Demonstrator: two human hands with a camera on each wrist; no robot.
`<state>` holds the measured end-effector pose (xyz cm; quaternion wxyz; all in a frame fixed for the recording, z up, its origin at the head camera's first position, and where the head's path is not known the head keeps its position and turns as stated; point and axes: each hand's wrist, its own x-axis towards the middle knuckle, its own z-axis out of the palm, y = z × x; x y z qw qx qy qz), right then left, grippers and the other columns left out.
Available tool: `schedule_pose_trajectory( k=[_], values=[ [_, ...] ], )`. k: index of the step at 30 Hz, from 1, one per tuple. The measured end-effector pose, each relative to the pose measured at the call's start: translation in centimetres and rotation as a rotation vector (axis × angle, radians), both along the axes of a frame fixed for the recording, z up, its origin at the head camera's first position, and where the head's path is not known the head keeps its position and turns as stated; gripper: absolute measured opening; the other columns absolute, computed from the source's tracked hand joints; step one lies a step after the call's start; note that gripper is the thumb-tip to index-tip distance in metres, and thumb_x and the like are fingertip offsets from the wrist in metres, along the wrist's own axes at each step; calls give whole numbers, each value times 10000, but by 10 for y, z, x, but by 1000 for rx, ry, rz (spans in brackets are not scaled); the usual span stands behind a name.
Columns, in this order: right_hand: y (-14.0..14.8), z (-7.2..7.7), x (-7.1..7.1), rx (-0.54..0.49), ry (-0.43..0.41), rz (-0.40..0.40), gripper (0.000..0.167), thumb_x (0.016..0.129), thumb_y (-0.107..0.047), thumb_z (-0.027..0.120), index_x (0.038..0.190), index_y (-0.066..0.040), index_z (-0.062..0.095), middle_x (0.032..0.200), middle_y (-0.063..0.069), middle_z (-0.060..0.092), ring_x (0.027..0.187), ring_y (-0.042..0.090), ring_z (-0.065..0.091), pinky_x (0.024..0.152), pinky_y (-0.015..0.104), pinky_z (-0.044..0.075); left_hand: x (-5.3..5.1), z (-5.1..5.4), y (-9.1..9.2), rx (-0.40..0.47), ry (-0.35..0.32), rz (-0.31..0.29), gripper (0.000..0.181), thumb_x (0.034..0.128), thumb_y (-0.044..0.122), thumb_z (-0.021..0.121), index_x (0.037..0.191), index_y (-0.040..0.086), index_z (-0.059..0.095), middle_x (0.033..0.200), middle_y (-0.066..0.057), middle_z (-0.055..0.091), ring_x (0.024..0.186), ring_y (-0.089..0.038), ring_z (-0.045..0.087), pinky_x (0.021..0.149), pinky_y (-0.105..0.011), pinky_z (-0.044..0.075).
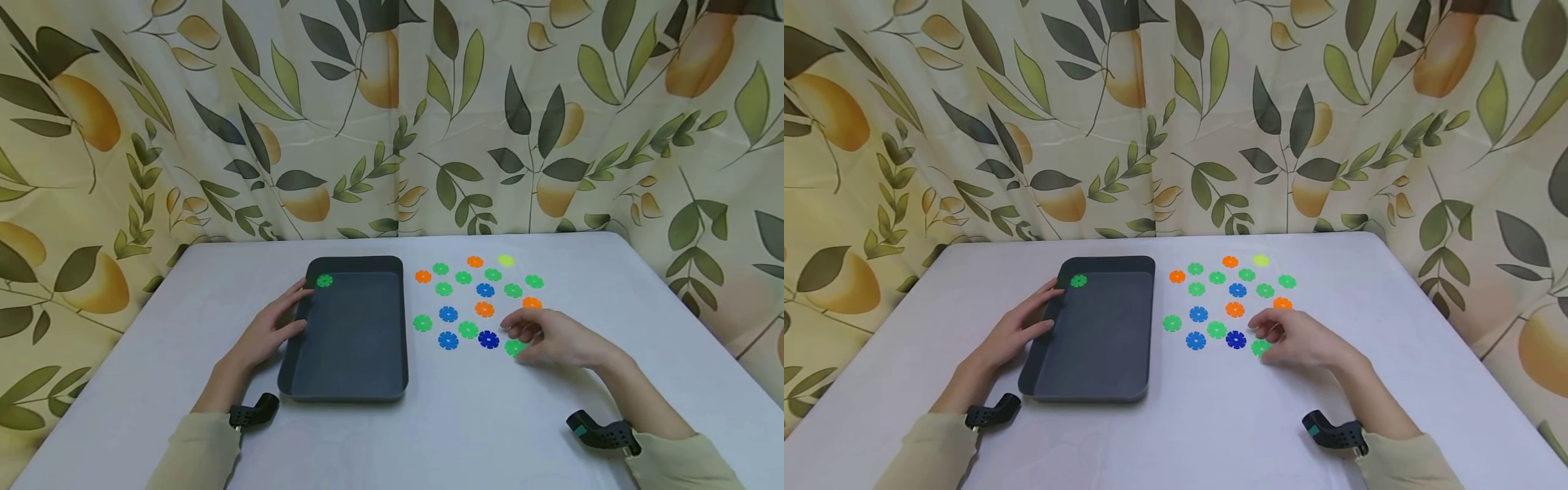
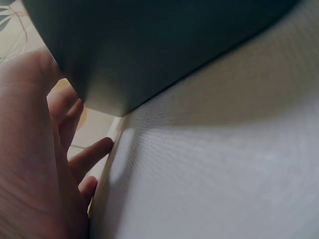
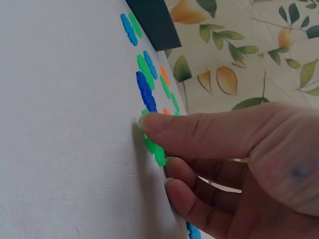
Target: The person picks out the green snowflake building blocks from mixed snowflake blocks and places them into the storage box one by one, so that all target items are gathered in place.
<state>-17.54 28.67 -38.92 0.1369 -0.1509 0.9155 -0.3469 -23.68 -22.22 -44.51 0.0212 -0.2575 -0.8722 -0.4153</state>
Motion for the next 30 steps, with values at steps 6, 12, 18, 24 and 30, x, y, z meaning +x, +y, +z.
schedule_pose_trajectory(
  k=[6,12,18,24,30],
  values=[
    [-3,-2,0,17,13,1,404,778,-17,839,1149,-30,679,981,14,611,924,222,552,756,236,525,0,0,-1,-11,-4,10,548,996,208,618,1520,149,467,1655,-28,251,1512,-308,200,1159,-636,159],
    [-3,-3,0,28,22,6,380,782,7,827,1137,-26,694,993,8,619,923,222,548,767,255,521,0,-1,-1,-5,1,4,545,996,195,619,1517,138,469,1654,-37,254,1511,-309,202,1161,-633,157],
    [-1,-1,1,39,31,27,302,796,13,817,1070,-66,721,972,2,617,900,223,537,744,276,515,-1,-1,0,-1,4,-4,544,997,185,616,1519,140,468,1656,-37,249,1513,-306,197,1162,-631,155],
    [-1,2,0,54,25,47,244,825,-2,796,1023,-133,739,950,-25,641,889,217,548,759,279,520,-1,-1,-1,-1,14,-3,546,995,181,618,1518,142,468,1654,-37,254,1511,-308,203,1162,-629,159],
    [0,3,1,42,-2,57,233,849,-8,775,1026,-158,752,978,-38,670,902,213,567,773,266,527,-1,-1,-1,-3,16,-9,549,993,170,620,1518,131,467,1653,-41,256,1510,-305,205,1163,-625,162]
  ],
)
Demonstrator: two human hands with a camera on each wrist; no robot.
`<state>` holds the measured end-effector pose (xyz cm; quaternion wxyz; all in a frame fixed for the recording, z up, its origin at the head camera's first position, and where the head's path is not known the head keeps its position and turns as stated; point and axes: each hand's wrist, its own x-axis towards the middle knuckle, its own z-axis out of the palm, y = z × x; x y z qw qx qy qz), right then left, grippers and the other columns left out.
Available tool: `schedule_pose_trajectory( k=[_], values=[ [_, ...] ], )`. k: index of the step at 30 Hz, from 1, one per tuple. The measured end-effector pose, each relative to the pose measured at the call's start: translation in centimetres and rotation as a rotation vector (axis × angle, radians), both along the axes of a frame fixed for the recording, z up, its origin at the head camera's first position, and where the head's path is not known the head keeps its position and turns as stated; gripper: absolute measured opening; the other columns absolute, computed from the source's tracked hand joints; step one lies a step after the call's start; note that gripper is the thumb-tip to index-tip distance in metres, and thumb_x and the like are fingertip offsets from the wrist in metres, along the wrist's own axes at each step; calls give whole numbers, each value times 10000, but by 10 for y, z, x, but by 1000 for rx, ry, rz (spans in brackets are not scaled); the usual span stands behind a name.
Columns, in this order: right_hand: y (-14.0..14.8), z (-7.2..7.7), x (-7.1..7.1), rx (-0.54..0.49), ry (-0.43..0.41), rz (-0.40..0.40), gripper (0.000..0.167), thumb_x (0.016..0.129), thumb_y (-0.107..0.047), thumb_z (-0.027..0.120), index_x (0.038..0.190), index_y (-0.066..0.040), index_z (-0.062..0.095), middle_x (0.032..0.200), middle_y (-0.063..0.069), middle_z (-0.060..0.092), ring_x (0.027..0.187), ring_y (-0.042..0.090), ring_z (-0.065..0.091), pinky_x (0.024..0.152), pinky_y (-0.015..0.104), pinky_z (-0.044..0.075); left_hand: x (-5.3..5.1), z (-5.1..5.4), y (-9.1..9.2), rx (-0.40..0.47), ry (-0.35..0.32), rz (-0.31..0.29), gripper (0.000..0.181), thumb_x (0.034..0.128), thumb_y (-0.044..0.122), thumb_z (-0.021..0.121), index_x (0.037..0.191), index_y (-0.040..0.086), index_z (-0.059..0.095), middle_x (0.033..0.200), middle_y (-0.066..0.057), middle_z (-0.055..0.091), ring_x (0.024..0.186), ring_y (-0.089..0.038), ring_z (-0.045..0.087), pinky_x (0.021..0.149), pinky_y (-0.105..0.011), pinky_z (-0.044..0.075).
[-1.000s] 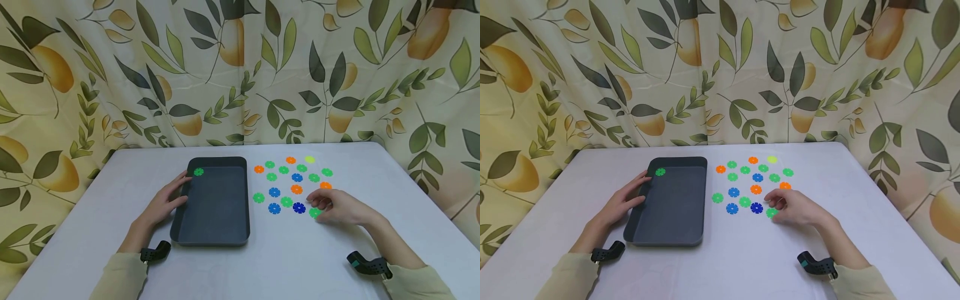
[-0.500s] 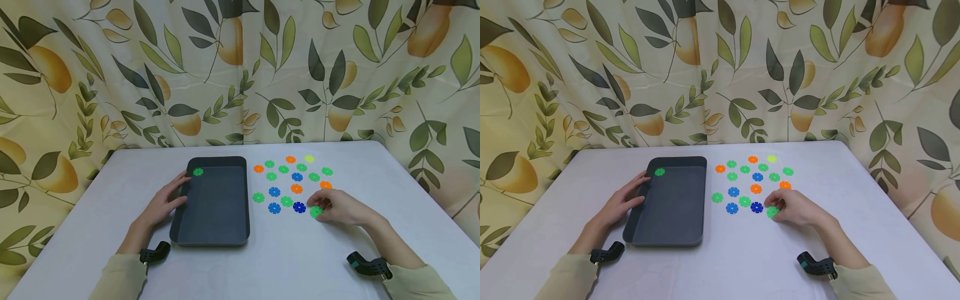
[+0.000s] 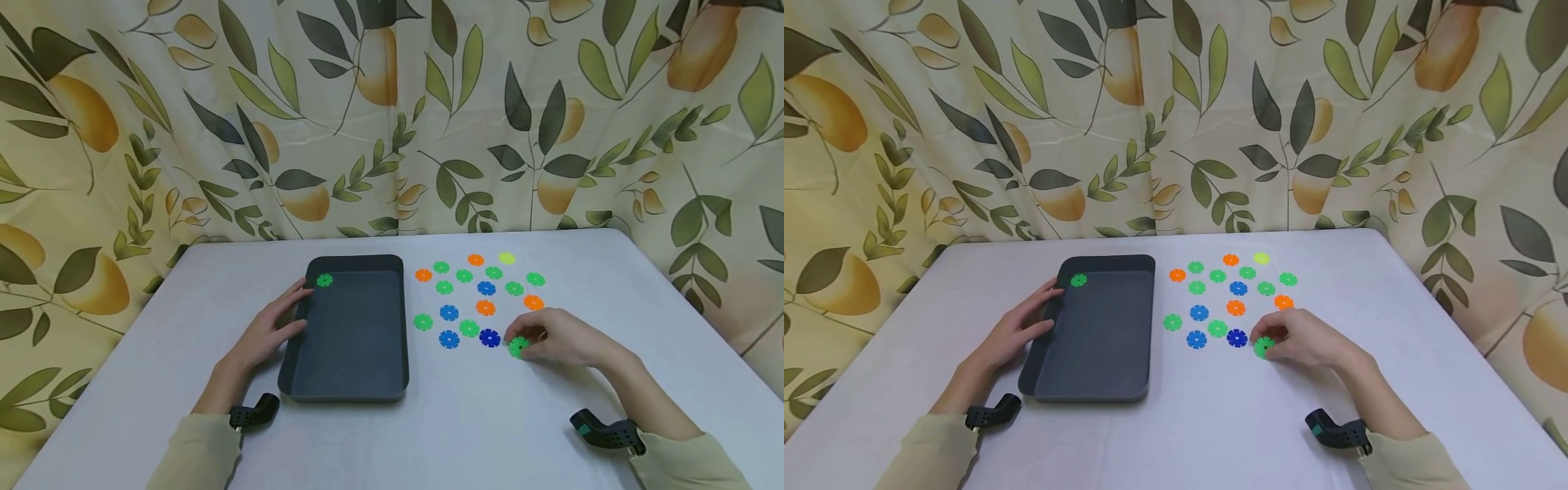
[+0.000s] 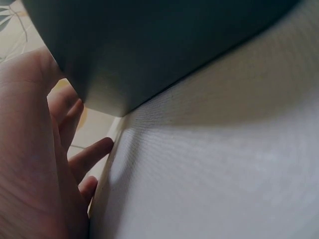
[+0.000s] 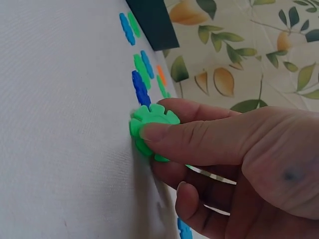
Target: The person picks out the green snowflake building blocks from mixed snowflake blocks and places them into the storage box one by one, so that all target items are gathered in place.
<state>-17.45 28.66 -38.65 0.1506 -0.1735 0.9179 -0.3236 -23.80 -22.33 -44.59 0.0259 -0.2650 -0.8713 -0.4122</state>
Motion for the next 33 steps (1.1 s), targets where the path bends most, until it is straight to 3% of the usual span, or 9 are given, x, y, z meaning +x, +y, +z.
schedule_pose_trajectory(
  k=[7,20,27,33],
  values=[
    [1,1,-1,-19,-16,-3,221,866,-25,761,1055,-140,757,1036,-26,692,917,207,589,792,256,531,1,1,0,-8,-13,8,547,996,184,628,1512,98,468,1651,-50,259,1509,-312,207,1164,-624,163],
    [-5,1,-10,-163,-93,-120,310,922,-87,716,1218,0,691,1116,73,682,930,233,584,753,267,513,1,1,-2,-6,-22,16,546,997,195,627,1512,110,471,1652,-38,259,1510,-314,203,1161,-632,156],
    [-20,7,-24,-211,-84,-205,382,929,-130,709,1273,25,651,1108,93,648,972,246,565,785,293,523,0,0,-2,6,-17,12,547,997,176,627,1515,104,465,1653,-34,257,1512,-296,199,1169,-615,153],
    [-36,16,-36,-263,-114,-212,439,950,-141,673,1339,47,596,1131,120,656,964,252,623,830,361,538,-1,-1,1,18,-22,2,540,997,170,627,1510,104,471,1651,-31,261,1514,-289,198,1171,-613,150]
  ],
)
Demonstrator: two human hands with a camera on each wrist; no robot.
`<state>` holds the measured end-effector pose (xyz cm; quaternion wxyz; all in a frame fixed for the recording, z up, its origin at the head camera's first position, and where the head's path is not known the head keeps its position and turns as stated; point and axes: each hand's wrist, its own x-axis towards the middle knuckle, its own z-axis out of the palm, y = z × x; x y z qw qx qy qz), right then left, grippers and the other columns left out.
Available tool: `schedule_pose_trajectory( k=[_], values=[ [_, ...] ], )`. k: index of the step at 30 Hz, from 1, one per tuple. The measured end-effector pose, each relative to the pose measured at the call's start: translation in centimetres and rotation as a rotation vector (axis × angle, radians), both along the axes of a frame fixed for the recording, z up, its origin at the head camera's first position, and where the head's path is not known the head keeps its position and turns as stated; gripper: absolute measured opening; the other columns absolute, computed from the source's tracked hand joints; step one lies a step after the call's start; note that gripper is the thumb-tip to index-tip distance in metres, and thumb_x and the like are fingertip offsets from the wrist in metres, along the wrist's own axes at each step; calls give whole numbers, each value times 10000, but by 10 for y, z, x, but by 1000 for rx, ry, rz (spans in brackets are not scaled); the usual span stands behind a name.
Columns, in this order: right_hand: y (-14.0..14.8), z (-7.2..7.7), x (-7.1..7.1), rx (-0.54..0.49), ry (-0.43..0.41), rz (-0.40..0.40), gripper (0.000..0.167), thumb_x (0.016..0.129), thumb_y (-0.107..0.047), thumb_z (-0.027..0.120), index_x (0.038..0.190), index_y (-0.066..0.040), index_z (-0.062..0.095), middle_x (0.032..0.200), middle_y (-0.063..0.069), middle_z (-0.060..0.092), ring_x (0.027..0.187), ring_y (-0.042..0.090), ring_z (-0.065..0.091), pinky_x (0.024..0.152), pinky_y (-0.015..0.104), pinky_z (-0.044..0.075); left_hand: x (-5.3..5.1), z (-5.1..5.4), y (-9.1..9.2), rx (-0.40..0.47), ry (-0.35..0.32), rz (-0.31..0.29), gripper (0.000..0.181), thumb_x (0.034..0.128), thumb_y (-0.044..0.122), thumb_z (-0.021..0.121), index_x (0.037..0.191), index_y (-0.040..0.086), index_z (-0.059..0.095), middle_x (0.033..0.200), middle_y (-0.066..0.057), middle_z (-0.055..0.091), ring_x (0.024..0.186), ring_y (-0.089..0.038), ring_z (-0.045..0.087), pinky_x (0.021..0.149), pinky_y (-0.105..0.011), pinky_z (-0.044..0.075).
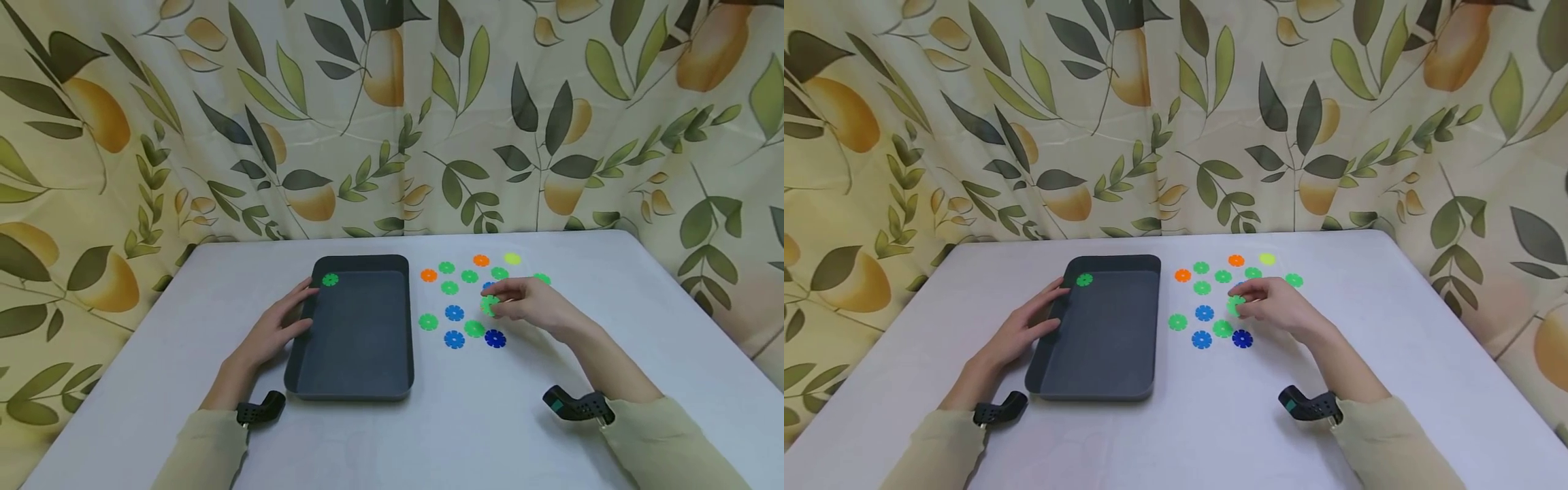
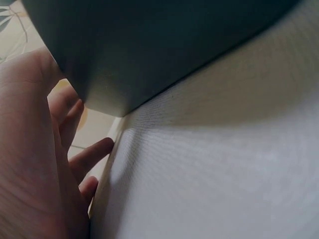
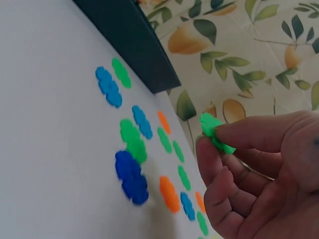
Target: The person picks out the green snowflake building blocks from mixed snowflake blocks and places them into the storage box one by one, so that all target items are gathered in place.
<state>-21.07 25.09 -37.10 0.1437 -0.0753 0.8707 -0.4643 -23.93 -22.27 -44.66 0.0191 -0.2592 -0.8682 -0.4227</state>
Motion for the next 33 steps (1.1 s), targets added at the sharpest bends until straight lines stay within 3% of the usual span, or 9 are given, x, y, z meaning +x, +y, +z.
schedule_pose_trajectory(
  k=[13,23,27,33],
  values=[
    [-41,7,-28,-92,-68,0,466,940,-133,655,1371,27,578,1175,164,644,1056,352,600,950,444,494,0,0,2,8,2,-7,551,996,170,626,1516,89,460,1655,-35,251,1516,-279,193,1177,-599,149],
    [-80,14,-49,-212,-100,33,462,915,-78,655,1360,25,590,1007,81,657,937,302,579,916,412,508,0,0,1,2,-6,6,553,999,177,624,1522,108,457,1657,-11,245,1516,-278,191,1173,-609,150],
    [-96,17,-56,-249,-123,29,454,929,-75,646,1369,17,582,1051,104,646,1043,358,587,956,439,506,0,0,2,1,-5,5,556,996,177,627,1521,106,457,1657,-16,247,1516,-282,192,1174,-608,150],
    [-121,18,-62,-291,-117,35,419,930,-44,652,1338,31,600,1133,143,660,1097,399,591,925,371,537,1,2,2,-2,-15,9,568,992,185,629,1525,102,451,1657,-12,245,1516,-286,193,1174,-607,150]
  ],
)
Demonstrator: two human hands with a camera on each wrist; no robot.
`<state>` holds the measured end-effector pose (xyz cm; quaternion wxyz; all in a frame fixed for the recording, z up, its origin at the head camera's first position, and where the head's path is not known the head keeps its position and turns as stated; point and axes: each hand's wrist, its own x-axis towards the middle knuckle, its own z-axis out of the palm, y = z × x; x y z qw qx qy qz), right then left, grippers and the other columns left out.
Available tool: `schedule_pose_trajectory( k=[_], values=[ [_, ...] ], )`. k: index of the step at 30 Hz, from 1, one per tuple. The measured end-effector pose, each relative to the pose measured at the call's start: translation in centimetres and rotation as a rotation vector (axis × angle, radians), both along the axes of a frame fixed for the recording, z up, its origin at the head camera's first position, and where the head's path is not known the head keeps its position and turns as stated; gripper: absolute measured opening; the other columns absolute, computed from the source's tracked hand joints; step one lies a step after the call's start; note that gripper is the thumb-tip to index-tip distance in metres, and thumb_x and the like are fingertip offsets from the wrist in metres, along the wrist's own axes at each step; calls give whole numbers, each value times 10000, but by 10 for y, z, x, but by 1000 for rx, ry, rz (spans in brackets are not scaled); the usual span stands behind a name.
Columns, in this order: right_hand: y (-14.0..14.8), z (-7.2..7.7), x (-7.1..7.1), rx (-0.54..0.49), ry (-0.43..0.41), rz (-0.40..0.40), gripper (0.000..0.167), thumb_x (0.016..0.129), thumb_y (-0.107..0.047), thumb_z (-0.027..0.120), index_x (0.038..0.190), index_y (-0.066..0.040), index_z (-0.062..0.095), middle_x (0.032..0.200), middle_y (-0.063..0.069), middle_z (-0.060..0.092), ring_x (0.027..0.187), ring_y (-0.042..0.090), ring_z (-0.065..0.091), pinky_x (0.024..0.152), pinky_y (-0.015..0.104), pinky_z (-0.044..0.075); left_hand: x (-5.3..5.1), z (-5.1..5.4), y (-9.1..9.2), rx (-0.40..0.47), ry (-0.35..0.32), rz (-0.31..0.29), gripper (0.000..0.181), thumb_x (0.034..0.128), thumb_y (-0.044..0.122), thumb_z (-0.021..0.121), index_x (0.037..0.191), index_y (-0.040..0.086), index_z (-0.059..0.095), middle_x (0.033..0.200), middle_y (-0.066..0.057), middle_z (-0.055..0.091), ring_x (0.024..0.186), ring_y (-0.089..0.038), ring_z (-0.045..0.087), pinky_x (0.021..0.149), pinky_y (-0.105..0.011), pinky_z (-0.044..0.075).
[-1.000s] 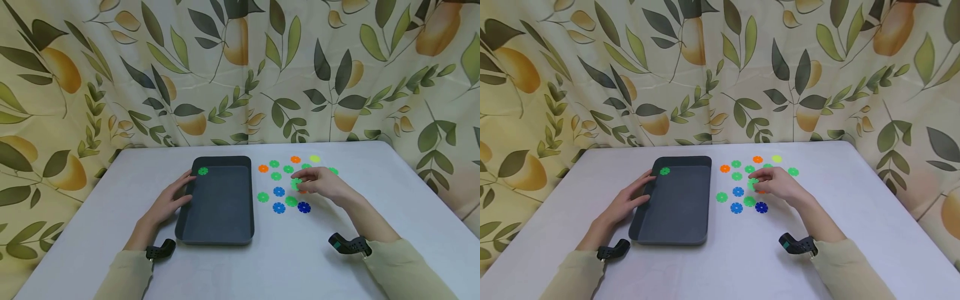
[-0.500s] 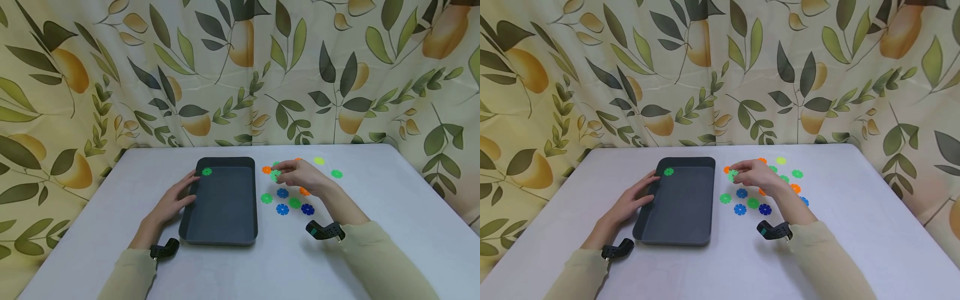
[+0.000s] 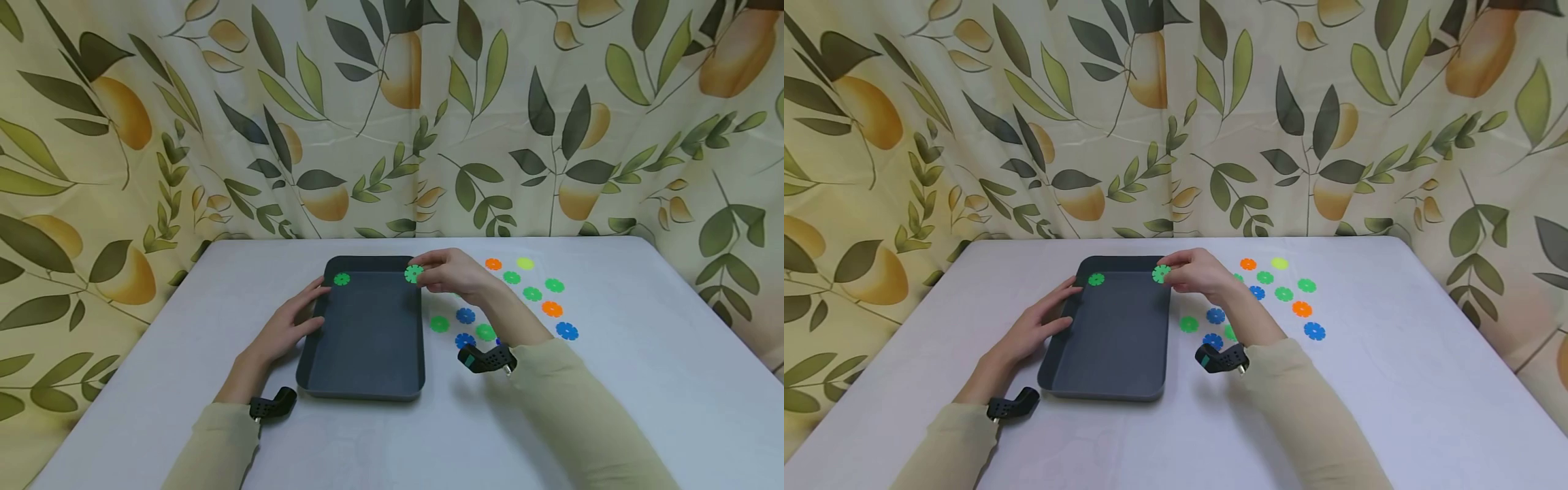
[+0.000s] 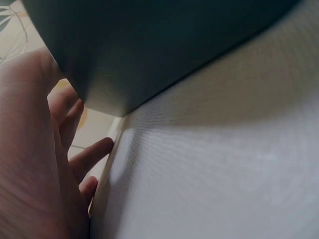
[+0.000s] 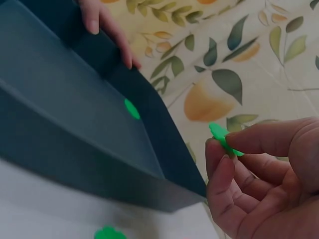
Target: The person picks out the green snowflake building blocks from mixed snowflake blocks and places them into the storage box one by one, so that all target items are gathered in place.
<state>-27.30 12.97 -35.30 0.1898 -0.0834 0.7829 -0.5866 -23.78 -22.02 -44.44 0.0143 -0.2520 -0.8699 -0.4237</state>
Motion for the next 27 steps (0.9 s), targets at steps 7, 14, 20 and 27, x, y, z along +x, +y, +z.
schedule_pose_trajectory(
  k=[7,14,20,27],
  values=[
    [-32,-5,-8,-73,-28,-22,411,902,3,660,1310,38,626,1076,113,678,1016,346,628,909,372,541,-1,-1,-1,-3,16,1,566,986,174,633,1518,91,458,1655,-28,251,1513,-288,202,1175,-601,155],
    [-61,-18,-18,-107,-54,-24,419,869,36,661,1287,61,640,986,78,688,849,206,660,883,354,552,-3,-3,-1,-2,17,-3,565,987,188,630,1521,110,459,1656,-26,249,1514,-280,200,1176,-603,152],
    [-84,-29,-20,-106,-85,-42,413,826,67,690,1238,59,678,898,66,665,688,119,591,699,254,551,-3,-4,-1,10,25,-22,558,991,174,626,1513,70,458,1651,-63,260,1512,-292,203,1174,-602,157],
    [-107,-33,-20,-114,-150,-89,395,832,89,692,1224,48,692,878,85,666,651,115,600,650,239,553,-3,-2,-2,3,27,-25,559,994,193,626,1518,94,459,1650,-58,261,1509,-291,212,1174,-596,167]
  ],
)
